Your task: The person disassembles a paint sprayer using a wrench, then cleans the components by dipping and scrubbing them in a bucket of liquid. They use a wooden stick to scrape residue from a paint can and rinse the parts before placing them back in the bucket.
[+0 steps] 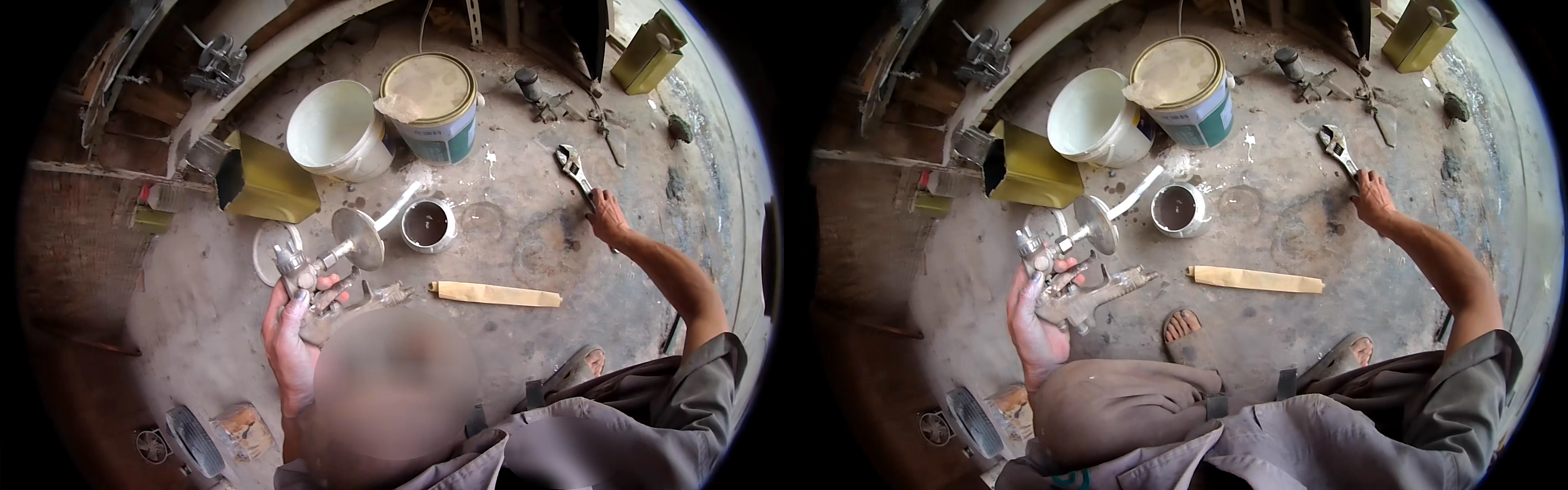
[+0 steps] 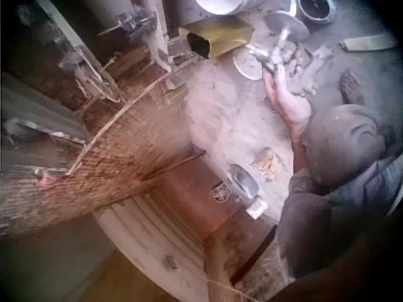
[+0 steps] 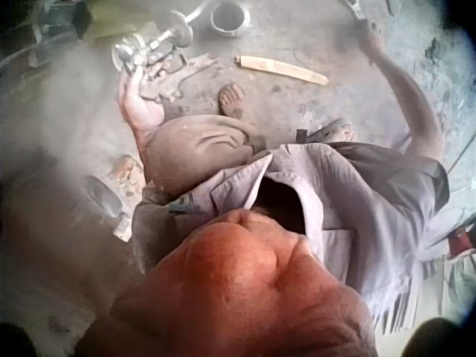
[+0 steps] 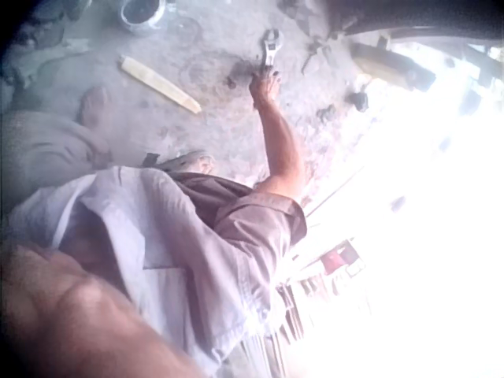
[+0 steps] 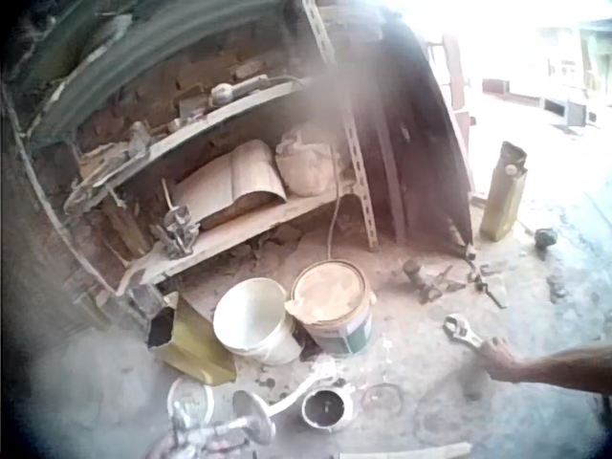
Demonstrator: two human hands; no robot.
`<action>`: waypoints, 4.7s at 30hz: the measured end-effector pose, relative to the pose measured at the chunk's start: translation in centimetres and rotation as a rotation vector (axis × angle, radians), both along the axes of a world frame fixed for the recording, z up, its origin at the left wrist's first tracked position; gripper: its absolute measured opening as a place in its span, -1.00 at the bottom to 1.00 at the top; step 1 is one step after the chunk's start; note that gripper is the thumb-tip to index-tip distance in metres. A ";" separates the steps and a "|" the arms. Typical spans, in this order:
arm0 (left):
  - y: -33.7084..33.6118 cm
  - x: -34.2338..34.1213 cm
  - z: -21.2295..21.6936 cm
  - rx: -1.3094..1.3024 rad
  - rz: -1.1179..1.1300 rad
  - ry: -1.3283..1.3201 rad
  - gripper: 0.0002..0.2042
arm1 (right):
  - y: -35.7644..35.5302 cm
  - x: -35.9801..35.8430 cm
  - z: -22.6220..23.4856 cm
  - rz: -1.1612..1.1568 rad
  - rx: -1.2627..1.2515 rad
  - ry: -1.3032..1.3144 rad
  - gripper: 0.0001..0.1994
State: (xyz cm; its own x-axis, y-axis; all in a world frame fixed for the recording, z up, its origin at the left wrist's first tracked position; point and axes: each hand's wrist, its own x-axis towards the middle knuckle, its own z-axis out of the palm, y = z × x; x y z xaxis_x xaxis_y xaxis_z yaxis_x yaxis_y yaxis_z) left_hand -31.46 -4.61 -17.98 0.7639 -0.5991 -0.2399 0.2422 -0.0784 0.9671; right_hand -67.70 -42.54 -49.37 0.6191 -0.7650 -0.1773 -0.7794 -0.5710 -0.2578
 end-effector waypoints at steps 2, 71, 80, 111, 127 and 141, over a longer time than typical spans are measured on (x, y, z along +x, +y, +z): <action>0.9 0.5 -0.6 -0.049 -0.004 0.009 -0.55 | -0.7 0.5 -0.9 -0.055 0.065 -0.072 -0.53; -2.5 -1.8 -7.3 -0.237 -0.035 0.265 -0.52 | 9.5 11.6 25.8 0.033 1.204 -0.716 -0.56; -3.1 -1.9 -6.7 -0.206 -0.084 0.228 -0.50 | 14.2 14.4 28.6 0.134 1.160 -0.410 -0.56; -3.3 -3.5 -5.0 0.012 -0.251 -0.122 -0.51 | 16.2 17.4 28.6 0.238 0.959 -0.227 -0.53; -3.1 -3.6 -5.2 -0.014 -0.305 -0.098 -0.52 | 16.1 16.9 26.6 0.436 0.593 -0.330 -0.62; -2.9 -3.6 -5.4 0.011 -0.298 -0.108 -0.51 | 15.9 17.0 27.9 0.210 1.163 -0.314 -0.64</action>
State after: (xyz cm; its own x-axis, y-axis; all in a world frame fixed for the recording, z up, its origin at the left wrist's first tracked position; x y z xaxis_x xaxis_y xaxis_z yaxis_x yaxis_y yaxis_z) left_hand -35.04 -7.55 -23.33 0.5764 -0.7982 -0.1751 0.1030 -0.1416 0.9846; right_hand -50.72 -26.66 -21.49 0.8505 -0.1306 -0.5094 -0.5117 0.0179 -0.8590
